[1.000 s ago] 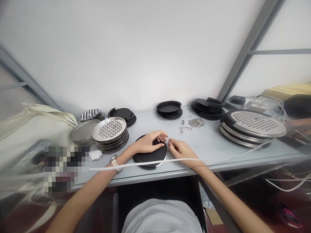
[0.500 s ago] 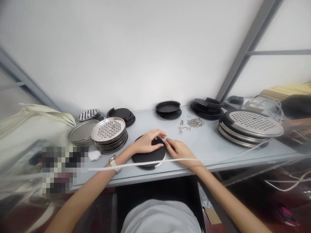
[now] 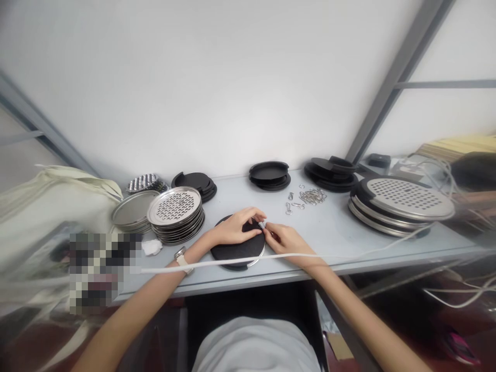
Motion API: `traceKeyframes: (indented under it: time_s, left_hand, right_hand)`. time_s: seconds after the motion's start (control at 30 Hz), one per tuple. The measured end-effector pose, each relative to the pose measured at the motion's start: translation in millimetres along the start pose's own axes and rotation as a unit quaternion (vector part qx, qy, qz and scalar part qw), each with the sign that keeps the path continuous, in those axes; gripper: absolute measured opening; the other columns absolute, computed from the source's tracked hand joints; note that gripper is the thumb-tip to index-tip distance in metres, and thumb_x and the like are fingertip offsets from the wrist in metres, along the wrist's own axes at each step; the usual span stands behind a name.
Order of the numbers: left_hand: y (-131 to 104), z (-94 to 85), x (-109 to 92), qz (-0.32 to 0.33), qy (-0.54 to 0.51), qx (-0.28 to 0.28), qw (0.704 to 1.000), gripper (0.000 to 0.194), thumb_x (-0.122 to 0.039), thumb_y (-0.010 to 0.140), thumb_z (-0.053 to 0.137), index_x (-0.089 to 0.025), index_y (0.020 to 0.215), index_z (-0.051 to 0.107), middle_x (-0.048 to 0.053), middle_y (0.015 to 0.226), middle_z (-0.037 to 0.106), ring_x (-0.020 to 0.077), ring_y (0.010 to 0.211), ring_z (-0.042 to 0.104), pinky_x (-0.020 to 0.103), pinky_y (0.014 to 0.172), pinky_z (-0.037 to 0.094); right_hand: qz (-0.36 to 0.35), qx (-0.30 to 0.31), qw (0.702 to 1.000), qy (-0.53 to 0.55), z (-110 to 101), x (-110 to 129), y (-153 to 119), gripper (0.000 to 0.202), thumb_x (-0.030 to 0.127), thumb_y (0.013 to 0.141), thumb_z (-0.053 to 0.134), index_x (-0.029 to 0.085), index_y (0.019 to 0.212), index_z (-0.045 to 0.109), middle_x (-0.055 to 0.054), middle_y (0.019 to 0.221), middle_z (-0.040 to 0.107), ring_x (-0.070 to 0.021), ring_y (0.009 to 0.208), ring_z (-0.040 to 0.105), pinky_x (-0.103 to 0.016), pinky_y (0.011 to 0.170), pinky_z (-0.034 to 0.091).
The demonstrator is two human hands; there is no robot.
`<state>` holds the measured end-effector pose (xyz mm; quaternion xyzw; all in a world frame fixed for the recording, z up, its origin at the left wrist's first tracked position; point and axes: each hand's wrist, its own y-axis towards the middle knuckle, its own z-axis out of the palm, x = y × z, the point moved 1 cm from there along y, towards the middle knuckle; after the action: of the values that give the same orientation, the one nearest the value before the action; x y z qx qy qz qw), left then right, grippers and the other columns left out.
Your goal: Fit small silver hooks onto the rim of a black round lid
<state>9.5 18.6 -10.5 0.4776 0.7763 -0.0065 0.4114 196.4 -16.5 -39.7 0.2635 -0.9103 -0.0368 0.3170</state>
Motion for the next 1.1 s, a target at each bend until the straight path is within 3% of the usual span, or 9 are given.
traceKeyframes:
  time_s: [0.17,0.4,0.6,1.1]
  left_hand:
    - [0.0,-0.4,-0.9,0.000,0.023,-0.010,1.000,0.032,-0.018,0.081,0.057,-0.019,0.112,0.049,0.009,0.113,0.053,0.0198,0.109,0.051,0.035,0.093,0.045]
    - [0.1,0.5,0.2,-0.009,-0.004,0.003,1.000,0.033,-0.013,0.081,0.057,-0.019,0.112,0.050,0.007,0.110,0.059,0.0172,0.102,0.057,0.032,0.090,0.045]
    - [0.7,-1.5,-3.9,-0.009,0.034,0.001,0.999,0.032,-0.014,0.080,0.059,-0.019,0.111,0.052,0.006,0.109,0.062,0.0177,0.103,0.058,0.036,0.098,0.037]
    - [1.4,-0.8,-4.4,0.003,0.026,0.011,1.000,0.030,-0.014,0.081,0.057,-0.018,0.110,0.051,0.007,0.110,0.061,0.0178,0.104,0.057,0.034,0.096,0.040]
  right_hand:
    - [0.004,0.007,1.000,-0.001,-1.7,2.2,0.4,0.027,0.031,0.092,0.036,0.018,0.072,0.050,0.001,0.062,0.052,-0.0111,0.054,0.045,-0.022,0.054,0.033]
    - [0.005,0.006,1.000,0.012,-3.2,4.5,0.2,0.028,0.032,0.092,0.036,0.017,0.078,0.056,-0.001,0.066,0.058,-0.0127,0.057,0.049,-0.023,0.056,0.035]
    - [0.010,0.007,1.000,0.016,-4.3,6.3,-0.1,0.030,0.033,0.092,0.036,0.018,0.074,0.054,0.000,0.063,0.055,-0.0126,0.055,0.047,-0.023,0.054,0.035]
    - [0.004,0.002,1.000,0.014,-1.3,1.8,-0.6,0.029,0.034,0.092,0.035,0.017,0.077,0.053,0.001,0.060,0.052,-0.0121,0.053,0.045,-0.023,0.053,0.034]
